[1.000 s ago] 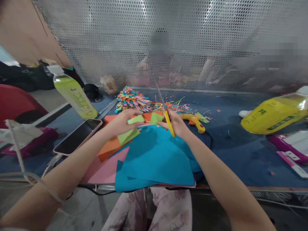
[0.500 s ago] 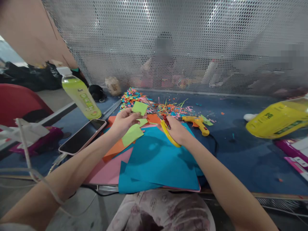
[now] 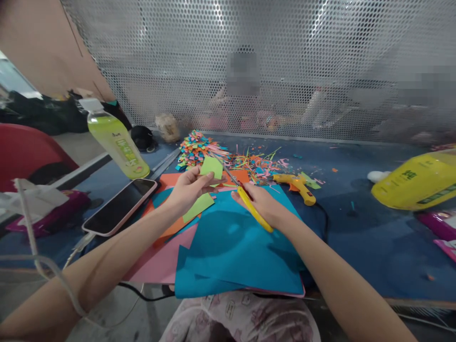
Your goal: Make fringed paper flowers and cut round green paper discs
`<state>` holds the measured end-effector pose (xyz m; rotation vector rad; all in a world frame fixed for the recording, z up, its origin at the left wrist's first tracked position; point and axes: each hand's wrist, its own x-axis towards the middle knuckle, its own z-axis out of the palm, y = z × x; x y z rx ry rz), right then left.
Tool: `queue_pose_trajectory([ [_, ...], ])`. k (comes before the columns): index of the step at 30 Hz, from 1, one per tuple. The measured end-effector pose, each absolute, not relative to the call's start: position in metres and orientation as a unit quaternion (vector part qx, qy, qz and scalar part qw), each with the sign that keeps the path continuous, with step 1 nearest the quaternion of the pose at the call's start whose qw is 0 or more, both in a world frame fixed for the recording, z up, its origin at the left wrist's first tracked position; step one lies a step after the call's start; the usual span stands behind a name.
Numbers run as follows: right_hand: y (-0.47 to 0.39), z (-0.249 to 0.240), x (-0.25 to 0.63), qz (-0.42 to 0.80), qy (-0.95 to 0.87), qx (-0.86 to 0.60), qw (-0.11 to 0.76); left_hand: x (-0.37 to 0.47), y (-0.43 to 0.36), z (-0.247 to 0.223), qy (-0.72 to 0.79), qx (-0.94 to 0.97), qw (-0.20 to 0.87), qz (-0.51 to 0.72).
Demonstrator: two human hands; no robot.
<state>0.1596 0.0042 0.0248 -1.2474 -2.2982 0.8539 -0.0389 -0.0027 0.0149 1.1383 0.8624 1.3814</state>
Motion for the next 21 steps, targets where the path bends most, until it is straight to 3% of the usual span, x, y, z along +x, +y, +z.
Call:
queue_pose_trajectory([
  [21,0.0007,0.0286,0.1584,0.343,-0.804,-0.444,0.197,-0.0375,-0.011,0.0231,0.371,0.508,0.549,0.551],
])
